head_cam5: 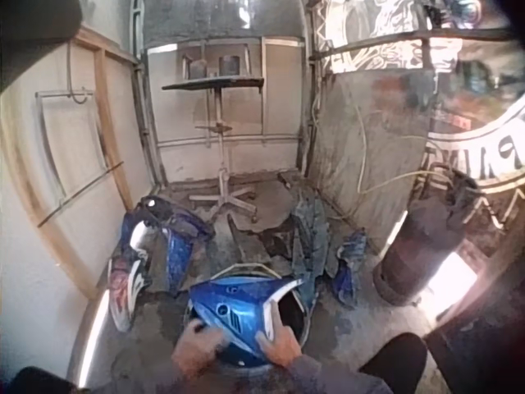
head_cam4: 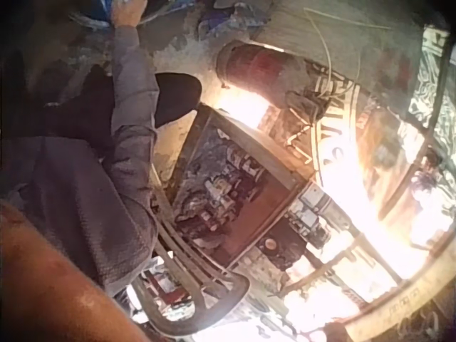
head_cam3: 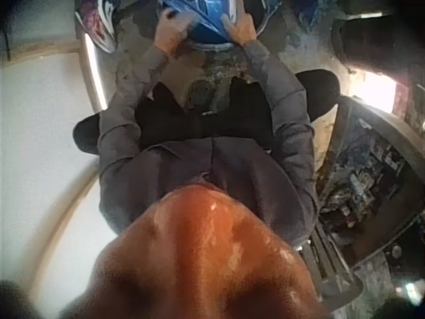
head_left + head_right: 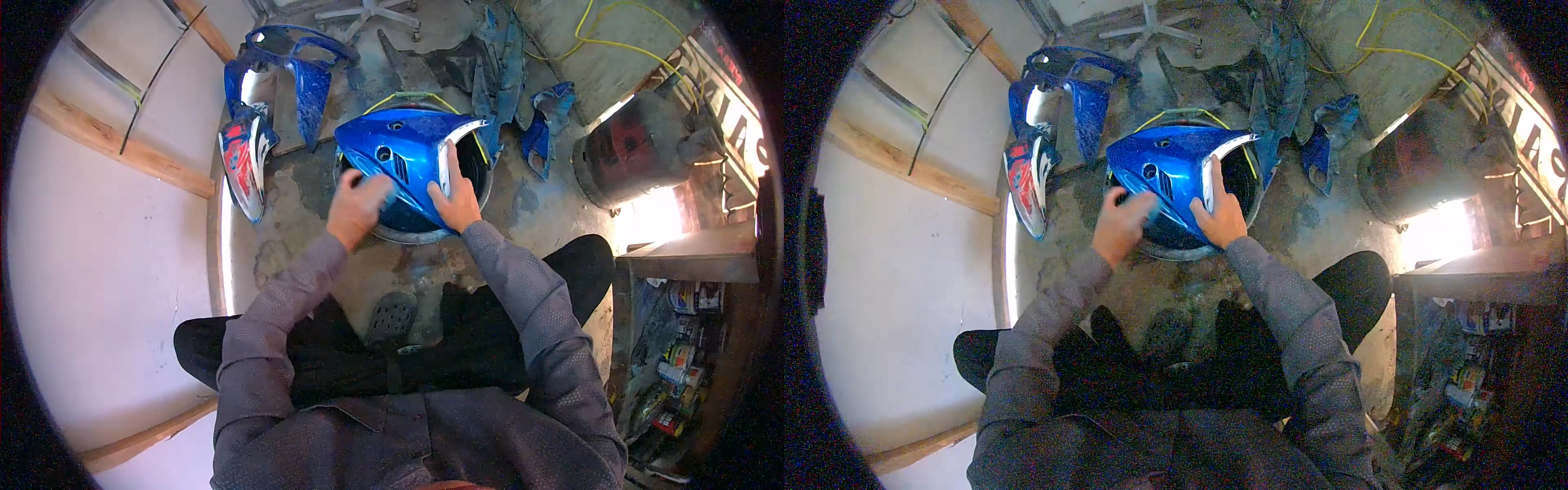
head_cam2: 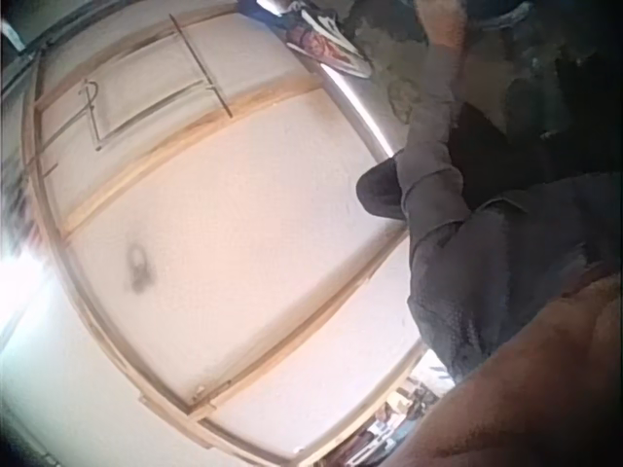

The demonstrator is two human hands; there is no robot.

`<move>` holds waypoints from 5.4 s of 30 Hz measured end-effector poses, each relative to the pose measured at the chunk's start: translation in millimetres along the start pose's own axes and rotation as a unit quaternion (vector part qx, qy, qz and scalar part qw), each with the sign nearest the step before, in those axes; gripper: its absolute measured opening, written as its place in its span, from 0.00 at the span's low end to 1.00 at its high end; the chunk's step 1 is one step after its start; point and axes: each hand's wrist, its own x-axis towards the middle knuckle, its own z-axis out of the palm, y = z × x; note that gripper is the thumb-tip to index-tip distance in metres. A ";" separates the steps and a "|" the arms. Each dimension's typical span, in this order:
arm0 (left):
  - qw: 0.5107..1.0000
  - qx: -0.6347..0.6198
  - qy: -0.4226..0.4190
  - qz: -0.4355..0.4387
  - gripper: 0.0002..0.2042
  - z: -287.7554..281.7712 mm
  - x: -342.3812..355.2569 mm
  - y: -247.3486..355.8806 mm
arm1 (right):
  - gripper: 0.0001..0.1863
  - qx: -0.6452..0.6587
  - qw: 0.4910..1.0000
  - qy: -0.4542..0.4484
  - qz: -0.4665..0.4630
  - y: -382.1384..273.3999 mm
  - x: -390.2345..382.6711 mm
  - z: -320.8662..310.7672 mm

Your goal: The person holds a motorcycle fairing over a bucket and sands its surface using a sanding sponge.

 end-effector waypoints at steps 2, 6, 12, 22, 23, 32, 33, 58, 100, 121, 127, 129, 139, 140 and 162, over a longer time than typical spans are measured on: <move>0.999 0.027 0.004 -0.028 0.14 -4.3 -1.8 -8.8 | 0.54 -0.007 1.000 0.004 -0.002 -0.2 0.3 1.6; 0.996 -0.056 -0.060 0.039 0.23 14.8 -16.2 46.8 | 0.54 0.000 1.000 -0.002 -0.003 2.7 -1.6 6.6; 0.999 -0.003 -0.043 -0.032 0.24 -4.1 -2.8 4.6 | 0.54 0.001 1.000 -0.007 0.013 -4.1 -1.2 1.0; 0.999 0.001 -0.031 -0.037 0.22 -3.8 -0.9 0.1 | 0.53 0.002 1.000 -0.009 0.022 -5.3 -0.8 0.6; 0.995 0.029 -0.051 -0.078 0.22 -10.0 5.8 -2.9 | 0.53 0.000 1.000 -0.008 0.024 -2.6 -2.4 0.3; 0.999 -0.031 -0.010 -0.003 0.18 3.8 -4.4 25.9 | 0.52 0.016 0.998 -0.028 0.046 -11.7 -1.4 -3.9; 0.999 -0.019 -0.006 -0.048 0.17 -1.0 -3.0 12.5 | 0.52 0.010 0.997 -0.042 0.070 -16.3 0.3 -5.2; 0.994 -0.055 -0.003 -0.091 0.19 -5.4 6.4 -23.7 | 0.53 -0.008 1.000 -0.003 0.000 -2.0 0.0 2.0; 0.994 -0.085 -0.013 -0.065 0.16 2.1 1.9 -0.1 | 0.53 -0.015 1.000 0.006 -0.015 0.3 -1.3 2.0; 0.991 -0.035 0.042 -0.125 0.17 -7.0 1.6 -39.5 | 0.53 -0.003 1.000 -0.006 0.011 -0.2 -1.6 3.6; 0.985 -0.166 -0.031 0.033 0.26 13.9 -9.6 37.7 | 0.53 0.005 1.000 -0.002 0.004 4.4 -4.9 2.5; 0.982 -0.174 -0.067 0.024 0.27 9.3 -4.4 16.0 | 0.53 -0.007 1.000 0.000 0.005 4.5 -5.2 -3.1; 0.984 -0.167 -0.051 0.016 0.26 9.3 -4.3 27.1 | 0.53 -0.008 1.000 0.002 -0.006 4.4 -4.0 2.1; 0.987 -0.149 -0.045 0.035 0.27 6.1 -4.7 19.9 | 0.53 -0.009 1.000 -0.004 0.003 3.6 -3.8 1.6; 0.991 -0.126 -0.036 -0.027 0.23 5.3 6.5 28.0 | 0.54 -0.025 0.998 0.028 -0.042 9.3 -3.3 2.8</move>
